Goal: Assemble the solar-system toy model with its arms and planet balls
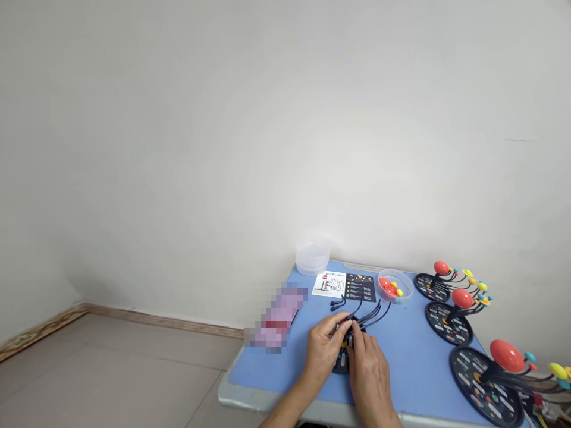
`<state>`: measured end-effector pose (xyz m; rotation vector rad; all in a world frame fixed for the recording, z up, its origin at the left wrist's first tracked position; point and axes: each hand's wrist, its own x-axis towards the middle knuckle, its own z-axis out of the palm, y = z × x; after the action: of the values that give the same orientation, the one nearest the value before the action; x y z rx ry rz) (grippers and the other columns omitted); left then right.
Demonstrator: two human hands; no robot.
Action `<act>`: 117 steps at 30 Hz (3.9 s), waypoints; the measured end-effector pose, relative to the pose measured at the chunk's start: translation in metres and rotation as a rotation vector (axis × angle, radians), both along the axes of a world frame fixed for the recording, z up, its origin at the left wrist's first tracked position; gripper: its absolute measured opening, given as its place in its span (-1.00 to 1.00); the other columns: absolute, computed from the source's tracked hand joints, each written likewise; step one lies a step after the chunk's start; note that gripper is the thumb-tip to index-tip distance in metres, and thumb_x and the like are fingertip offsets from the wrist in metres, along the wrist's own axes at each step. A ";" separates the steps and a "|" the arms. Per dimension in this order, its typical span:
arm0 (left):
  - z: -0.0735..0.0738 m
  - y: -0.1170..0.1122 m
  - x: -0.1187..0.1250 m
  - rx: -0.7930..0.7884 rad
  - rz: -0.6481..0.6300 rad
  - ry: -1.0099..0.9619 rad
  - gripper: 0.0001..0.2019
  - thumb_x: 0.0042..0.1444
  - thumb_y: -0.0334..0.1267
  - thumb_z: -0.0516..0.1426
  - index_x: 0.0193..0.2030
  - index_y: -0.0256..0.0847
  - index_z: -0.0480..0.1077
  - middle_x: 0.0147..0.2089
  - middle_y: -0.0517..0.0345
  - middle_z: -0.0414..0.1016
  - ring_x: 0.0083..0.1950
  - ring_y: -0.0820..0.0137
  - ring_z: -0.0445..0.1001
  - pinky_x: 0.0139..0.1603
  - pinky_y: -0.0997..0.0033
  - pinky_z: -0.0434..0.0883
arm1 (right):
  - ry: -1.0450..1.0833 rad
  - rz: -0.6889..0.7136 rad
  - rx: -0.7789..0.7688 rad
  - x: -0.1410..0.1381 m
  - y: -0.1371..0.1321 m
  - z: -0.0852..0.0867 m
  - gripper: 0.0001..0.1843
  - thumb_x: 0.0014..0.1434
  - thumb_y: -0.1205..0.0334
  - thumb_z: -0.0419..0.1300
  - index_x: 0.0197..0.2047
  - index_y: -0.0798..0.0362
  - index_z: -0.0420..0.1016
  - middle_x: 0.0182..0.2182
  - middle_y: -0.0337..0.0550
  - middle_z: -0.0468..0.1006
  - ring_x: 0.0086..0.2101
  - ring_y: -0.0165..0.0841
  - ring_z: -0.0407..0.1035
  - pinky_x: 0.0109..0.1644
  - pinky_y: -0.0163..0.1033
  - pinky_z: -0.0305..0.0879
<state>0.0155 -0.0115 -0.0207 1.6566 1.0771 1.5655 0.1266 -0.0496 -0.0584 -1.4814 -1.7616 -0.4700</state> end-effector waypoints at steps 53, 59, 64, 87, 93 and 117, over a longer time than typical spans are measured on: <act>0.019 0.020 -0.012 0.154 0.214 1.019 -0.74 0.21 -0.43 0.03 -0.37 -0.21 0.52 -0.37 -0.04 0.54 -0.22 0.15 0.46 -0.31 0.32 0.39 | 0.023 -0.007 -0.040 0.017 -0.021 -0.005 -0.56 0.40 0.16 -0.20 0.26 0.00 0.20 -0.39 -0.08 0.53 -0.43 -0.23 0.41 -0.39 -0.17 0.32; 0.024 -0.010 -0.009 0.041 -0.122 0.488 -0.76 0.16 -0.37 0.04 -0.21 -0.14 0.55 -0.25 0.07 0.62 -0.25 0.31 0.54 -0.33 0.44 0.47 | 0.040 0.024 -0.048 0.019 -0.022 -0.003 -0.56 0.40 0.12 -0.20 0.25 0.00 0.22 -0.36 -0.06 0.55 -0.42 -0.25 0.42 -0.38 -0.20 0.33; 0.017 -0.022 0.001 -0.039 -0.096 0.463 -0.87 -0.04 -0.44 0.15 -0.38 -0.18 0.52 -0.34 0.07 0.59 -0.31 0.27 0.51 -0.40 0.42 0.44 | 0.039 0.039 -0.035 0.019 -0.024 -0.002 -0.53 0.40 0.09 -0.23 0.25 0.06 0.20 -0.37 -0.03 0.56 -0.42 -0.25 0.44 -0.40 -0.19 0.35; -0.009 -0.018 0.012 -0.104 -0.103 0.097 -0.89 -0.04 -0.36 0.17 -0.39 -0.23 0.55 -0.43 0.10 0.54 -0.45 0.38 0.49 -0.51 0.55 0.44 | 0.031 0.023 0.030 0.018 -0.030 -0.005 -0.55 0.40 0.17 -0.14 0.28 0.10 0.18 -0.19 0.06 0.60 -0.34 -0.22 0.46 -0.32 -0.15 0.39; -0.008 -0.020 0.011 -0.072 -0.097 0.116 -0.90 -0.02 -0.35 0.16 -0.43 -0.23 0.53 -0.42 0.09 0.55 -0.47 0.40 0.49 -0.51 0.55 0.45 | 0.014 0.014 0.055 0.018 -0.029 -0.006 -0.56 0.40 0.19 -0.15 0.26 0.13 0.20 -0.22 0.06 0.59 -0.34 -0.21 0.44 -0.31 -0.14 0.37; -0.007 -0.021 0.010 0.014 -0.023 0.138 -0.89 0.01 -0.32 0.16 -0.44 -0.19 0.53 -0.39 0.06 0.58 -0.36 0.31 0.52 -0.39 0.44 0.49 | -0.120 -0.071 -0.050 0.012 -0.029 -0.015 -0.39 0.17 0.62 -0.11 0.26 0.09 0.17 -0.26 -0.03 0.53 -0.35 -0.21 0.39 -0.28 -0.13 0.30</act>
<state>0.0251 -0.0321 -0.0280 1.8025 1.1150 1.4651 0.1385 -0.0783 -0.0731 -1.5838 -1.8303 -0.5652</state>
